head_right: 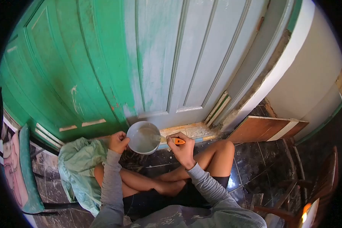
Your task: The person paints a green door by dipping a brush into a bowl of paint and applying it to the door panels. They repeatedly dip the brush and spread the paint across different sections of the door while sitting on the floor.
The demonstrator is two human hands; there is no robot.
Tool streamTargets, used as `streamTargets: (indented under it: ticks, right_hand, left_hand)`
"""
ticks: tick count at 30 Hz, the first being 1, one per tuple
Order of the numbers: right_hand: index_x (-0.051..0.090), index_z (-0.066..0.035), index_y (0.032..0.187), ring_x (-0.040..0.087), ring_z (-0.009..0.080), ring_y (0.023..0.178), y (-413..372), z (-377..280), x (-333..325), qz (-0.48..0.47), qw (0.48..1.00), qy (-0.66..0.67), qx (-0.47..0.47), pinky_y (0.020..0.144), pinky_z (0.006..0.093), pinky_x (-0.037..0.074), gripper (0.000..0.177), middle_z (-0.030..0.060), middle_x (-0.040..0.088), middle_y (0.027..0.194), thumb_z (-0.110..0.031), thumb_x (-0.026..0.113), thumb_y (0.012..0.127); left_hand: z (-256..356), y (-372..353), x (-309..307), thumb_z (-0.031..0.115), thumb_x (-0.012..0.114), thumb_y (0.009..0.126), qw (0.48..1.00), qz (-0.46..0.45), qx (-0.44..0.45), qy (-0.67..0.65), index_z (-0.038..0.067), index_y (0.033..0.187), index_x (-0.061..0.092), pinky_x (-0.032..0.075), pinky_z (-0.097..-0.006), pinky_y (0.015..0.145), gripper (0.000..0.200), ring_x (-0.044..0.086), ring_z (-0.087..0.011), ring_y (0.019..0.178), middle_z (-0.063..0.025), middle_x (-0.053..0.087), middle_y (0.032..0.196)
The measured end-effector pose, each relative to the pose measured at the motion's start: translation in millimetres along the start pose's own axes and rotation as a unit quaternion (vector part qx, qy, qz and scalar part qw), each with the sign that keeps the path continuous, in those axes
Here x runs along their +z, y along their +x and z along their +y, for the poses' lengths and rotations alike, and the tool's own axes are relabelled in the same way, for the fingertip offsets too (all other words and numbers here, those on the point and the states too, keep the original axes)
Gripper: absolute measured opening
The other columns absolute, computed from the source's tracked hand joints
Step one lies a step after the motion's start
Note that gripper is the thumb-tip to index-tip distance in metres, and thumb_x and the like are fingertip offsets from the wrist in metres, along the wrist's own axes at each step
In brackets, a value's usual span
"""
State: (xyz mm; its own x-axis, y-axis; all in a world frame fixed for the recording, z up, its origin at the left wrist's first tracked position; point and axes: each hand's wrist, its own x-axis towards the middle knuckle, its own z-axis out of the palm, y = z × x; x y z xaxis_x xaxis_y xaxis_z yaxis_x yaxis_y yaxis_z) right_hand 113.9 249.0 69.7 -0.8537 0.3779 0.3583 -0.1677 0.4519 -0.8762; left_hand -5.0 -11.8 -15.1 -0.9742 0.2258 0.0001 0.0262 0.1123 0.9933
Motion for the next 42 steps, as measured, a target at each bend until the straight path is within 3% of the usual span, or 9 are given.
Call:
streamTargets:
  ticks: [3,4,7,8,15,30,37,41,42]
  right_hand:
    - [0.068,0.004,0.084,0.056,0.0066,0.058,2.0,25.6,4.9,-0.02,0.994,0.077,0.073,0.055,0.0214,0.045,0.011,0.0022,0.063,0.068,-0.006,0.071,0.085]
    - [0.066,0.004,0.083,0.055,0.0077,0.056,3.2,31.6,7.4,-0.003,0.999,0.04,0.007,0.052,0.0215,0.044,0.011,0.0022,0.062,0.068,-0.005,0.07,0.087]
    - [0.066,0.004,0.083,0.057,0.0075,0.061,7.6,33.0,11.8,-0.005,0.968,0.229,0.101,0.055,0.0218,0.047,0.011,0.004,0.066,0.074,-0.006,0.07,0.086]
    - [0.065,0.003,0.085,0.059,0.0094,0.059,8.5,33.9,11.5,-0.002,0.987,0.142,0.072,0.054,0.0218,0.048,0.007,0.0051,0.066,0.077,-0.003,0.067,0.087]
    - [0.064,0.003,0.086,0.057,0.0104,0.055,17.4,26.7,11.6,0.009,0.966,0.208,0.156,0.051,0.0228,0.045,0.011,0.0045,0.061,0.065,-0.006,0.069,0.087]
    - [0.063,0.0,0.09,0.055,0.009,0.059,46.3,13.7,8.0,0.011,0.93,0.289,0.228,0.055,0.0214,0.044,0.011,0.0034,0.062,0.075,-0.01,0.069,0.088]
    - [0.066,0.004,0.088,0.06,0.0096,0.062,102.8,-78.5,12.9,0.03,0.981,0.08,-0.176,0.055,0.0238,0.048,0.016,0.0024,0.063,0.069,-0.011,0.074,0.087]
    - [0.068,-0.002,0.087,0.062,0.0179,0.06,135.2,-113.5,19.9,-0.057,0.854,-0.185,-0.482,0.054,0.0271,0.05,0.013,0.0064,0.064,0.07,-0.004,0.077,0.078]
    - [0.069,-0.005,0.087,0.062,0.0219,0.061,138.8,-116.2,24.5,-0.087,0.84,-0.192,-0.499,0.053,0.0291,0.05,0.015,0.0083,0.063,0.073,-0.003,0.077,0.075]
  left_hand:
    - [1.8,-1.2,-0.8,0.008,0.067,0.077,1.0,0.006,-0.006,-0.004,-0.001,0.076,0.057,0.04,-0.0258,0.043,0.013,0.054,-0.0091,0.047,-0.0035,0.059,0.06]
    - [2.3,-1.5,-0.5,0.009,0.068,0.076,1.0,0.007,-0.008,-0.026,0.0,0.075,0.056,0.04,-0.0258,0.045,0.015,0.053,-0.008,0.049,-0.002,0.057,0.059]
    - [-9.9,2.8,-4.5,0.012,0.069,0.075,0.999,0.024,0.047,0.004,0.001,0.073,0.056,0.039,-0.0259,0.047,0.017,0.05,-0.007,0.051,-0.0006,0.054,0.057]
    - [-16.8,4.8,-3.4,0.013,0.07,0.074,0.998,0.033,0.06,0.008,0.001,0.072,0.056,0.039,-0.0259,0.048,0.019,0.049,-0.0068,0.051,-0.0004,0.053,0.057]
    - [-8.9,2.4,-11.7,0.01,0.067,0.08,0.998,0.008,0.031,0.045,0.001,0.077,0.054,0.042,-0.0251,0.044,0.016,0.053,-0.0078,0.051,-0.0022,0.057,0.062]
    - [-6.4,2.1,-20.9,0.012,0.067,0.077,0.998,0.037,0.04,0.011,0.001,0.074,0.055,0.041,-0.025,0.046,0.017,0.052,-0.0073,0.051,-0.0017,0.057,0.061]
    - [2.2,0.2,-15.0,0.02,0.07,0.072,0.998,0.049,0.033,0.009,0.0,0.069,0.056,0.041,-0.0281,0.046,0.024,0.054,-0.0101,0.048,-0.0049,0.057,0.055]
    - [7.7,-5.1,-14.0,0.022,0.07,0.071,0.997,0.056,0.033,0.035,0.0,0.069,0.058,0.043,-0.029,0.047,0.025,0.056,-0.0124,0.049,-0.0062,0.058,0.055]
    - [11.0,-6.7,-14.5,0.022,0.07,0.07,0.998,0.054,0.03,0.033,0.0,0.069,0.058,0.044,-0.0294,0.048,0.025,0.057,-0.0132,0.049,-0.0067,0.058,0.055]
